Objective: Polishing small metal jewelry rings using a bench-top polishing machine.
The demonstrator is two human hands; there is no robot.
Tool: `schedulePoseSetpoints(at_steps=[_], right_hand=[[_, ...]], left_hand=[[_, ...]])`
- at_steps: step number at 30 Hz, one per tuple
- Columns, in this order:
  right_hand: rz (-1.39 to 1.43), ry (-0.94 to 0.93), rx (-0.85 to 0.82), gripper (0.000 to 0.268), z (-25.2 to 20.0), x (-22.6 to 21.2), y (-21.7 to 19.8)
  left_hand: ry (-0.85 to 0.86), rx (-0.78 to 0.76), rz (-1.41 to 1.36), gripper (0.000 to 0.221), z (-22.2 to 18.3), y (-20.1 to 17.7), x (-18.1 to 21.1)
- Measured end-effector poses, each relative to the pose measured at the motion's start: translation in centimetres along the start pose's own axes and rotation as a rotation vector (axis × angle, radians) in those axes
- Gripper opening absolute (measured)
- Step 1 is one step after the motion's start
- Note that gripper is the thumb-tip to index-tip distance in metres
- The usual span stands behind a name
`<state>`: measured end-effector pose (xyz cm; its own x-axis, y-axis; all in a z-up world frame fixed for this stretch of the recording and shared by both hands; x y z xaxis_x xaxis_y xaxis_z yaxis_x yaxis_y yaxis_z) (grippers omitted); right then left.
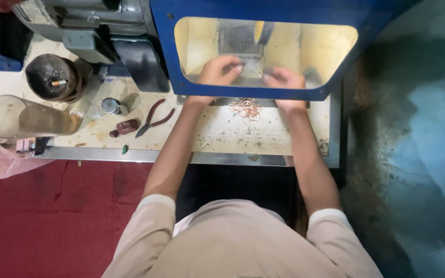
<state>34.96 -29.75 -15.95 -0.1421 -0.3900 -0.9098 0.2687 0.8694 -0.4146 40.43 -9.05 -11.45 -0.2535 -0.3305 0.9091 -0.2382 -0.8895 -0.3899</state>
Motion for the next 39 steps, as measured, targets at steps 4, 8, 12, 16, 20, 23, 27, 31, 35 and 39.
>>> schedulePoseSetpoints(at_steps=[4,8,12,16,20,23,27,31,35,39], right_hand=[[0.393,0.133,-0.012,0.027,3.5,-2.2,1.7],[0.421,0.000,-0.070,0.027,5.8,-1.6,3.4],[0.419,-0.107,-0.091,0.030,6.0,-1.6,4.8],[0.266,-0.024,-0.094,0.039,4.5,-3.3,4.4],[0.228,-0.014,-0.136,0.025,3.7,-4.7,3.3],[0.279,-0.029,-0.152,0.019,3.3,-5.9,2.4],[0.435,0.081,-0.151,0.014,4.6,-2.3,2.2],[0.557,0.100,-0.098,0.011,5.6,-1.5,3.1],[0.558,0.090,-0.048,0.014,5.6,-1.1,2.9],[0.566,0.097,-0.015,0.014,5.6,-1.2,3.0]], left_hand=[[-0.076,-0.171,-0.145,0.028,2.2,1.1,2.7],[-0.084,-0.110,-0.210,0.021,3.3,1.3,0.3],[-0.144,0.041,-0.273,0.027,4.6,0.9,-4.4],[-0.193,0.110,-0.347,0.028,4.3,1.9,-5.3],[-0.231,0.074,-0.392,0.027,3.4,2.0,-3.2],[-0.280,-0.001,-0.514,0.029,2.4,1.9,-1.1],[-0.309,-0.094,-0.637,0.029,1.8,2.6,1.3],[-0.293,-0.019,-0.711,0.032,2.8,3.6,0.4],[-0.288,0.087,-0.682,0.032,3.8,4.4,-2.5],[-0.323,0.119,-0.730,0.033,3.2,4.1,-1.7]])
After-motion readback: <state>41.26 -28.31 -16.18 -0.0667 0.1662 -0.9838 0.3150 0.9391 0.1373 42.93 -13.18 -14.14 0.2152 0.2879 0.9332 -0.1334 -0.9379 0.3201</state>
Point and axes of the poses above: each hand's wrist, its own z-axis towards the middle knuckle, its own y-axis out of the palm, x = y × z, the point moved 10 cm from there along z, towards the middle knuckle, and after that the axes turned 4 degrees about x, right-handed, at the moved point
